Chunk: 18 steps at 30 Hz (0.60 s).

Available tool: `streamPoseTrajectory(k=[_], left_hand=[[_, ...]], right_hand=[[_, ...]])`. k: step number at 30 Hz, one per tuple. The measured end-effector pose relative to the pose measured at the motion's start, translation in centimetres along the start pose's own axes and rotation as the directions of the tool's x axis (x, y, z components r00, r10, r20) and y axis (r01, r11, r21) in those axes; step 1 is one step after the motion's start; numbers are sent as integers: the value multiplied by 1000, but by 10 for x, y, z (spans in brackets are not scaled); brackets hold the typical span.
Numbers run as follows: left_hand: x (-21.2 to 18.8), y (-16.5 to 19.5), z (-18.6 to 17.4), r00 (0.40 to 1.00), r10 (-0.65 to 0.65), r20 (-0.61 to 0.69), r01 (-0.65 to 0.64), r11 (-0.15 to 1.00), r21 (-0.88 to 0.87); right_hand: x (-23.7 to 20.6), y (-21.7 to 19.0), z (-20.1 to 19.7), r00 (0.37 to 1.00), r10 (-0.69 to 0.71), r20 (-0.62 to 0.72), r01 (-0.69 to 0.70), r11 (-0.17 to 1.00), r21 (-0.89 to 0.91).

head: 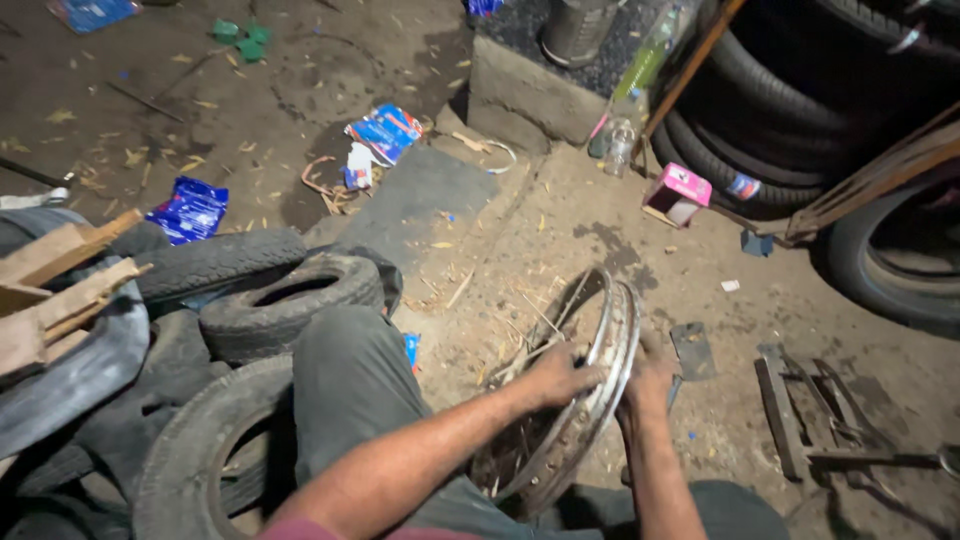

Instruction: The person sits on the ground holding a motorcycle wheel rim on their lap and works on the spokes, using a small hand tool to turn the spoke nipples around the rim while rotating the wheel to reach different sections.

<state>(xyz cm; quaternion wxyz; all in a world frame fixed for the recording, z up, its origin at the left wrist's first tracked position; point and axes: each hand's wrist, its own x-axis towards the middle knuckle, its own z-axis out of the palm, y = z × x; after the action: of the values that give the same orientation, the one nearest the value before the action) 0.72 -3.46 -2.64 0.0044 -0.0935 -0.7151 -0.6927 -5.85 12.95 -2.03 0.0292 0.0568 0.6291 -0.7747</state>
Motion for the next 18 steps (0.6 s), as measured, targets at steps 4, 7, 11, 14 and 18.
streamPoseTrajectory(k=[4,7,11,14,18], left_hand=[[0,-4,0,994,-11,-108,21,996,92],[2,-8,3,996,-65,-66,71,993,98],[5,-8,8,997,-60,-40,61,998,2],[7,-2,5,995,59,-82,-55,997,47],[2,11,3,997,-72,-3,72,997,10]], right_hand=[[-58,8,-18,985,91,-149,-60,978,199],[-125,20,-45,735,-484,476,631,228,-742],[-140,35,-56,680,-528,508,697,254,-670],[-76,22,-36,999,2,-38,11,940,342],[-16,-13,-2,989,145,17,-146,981,130]])
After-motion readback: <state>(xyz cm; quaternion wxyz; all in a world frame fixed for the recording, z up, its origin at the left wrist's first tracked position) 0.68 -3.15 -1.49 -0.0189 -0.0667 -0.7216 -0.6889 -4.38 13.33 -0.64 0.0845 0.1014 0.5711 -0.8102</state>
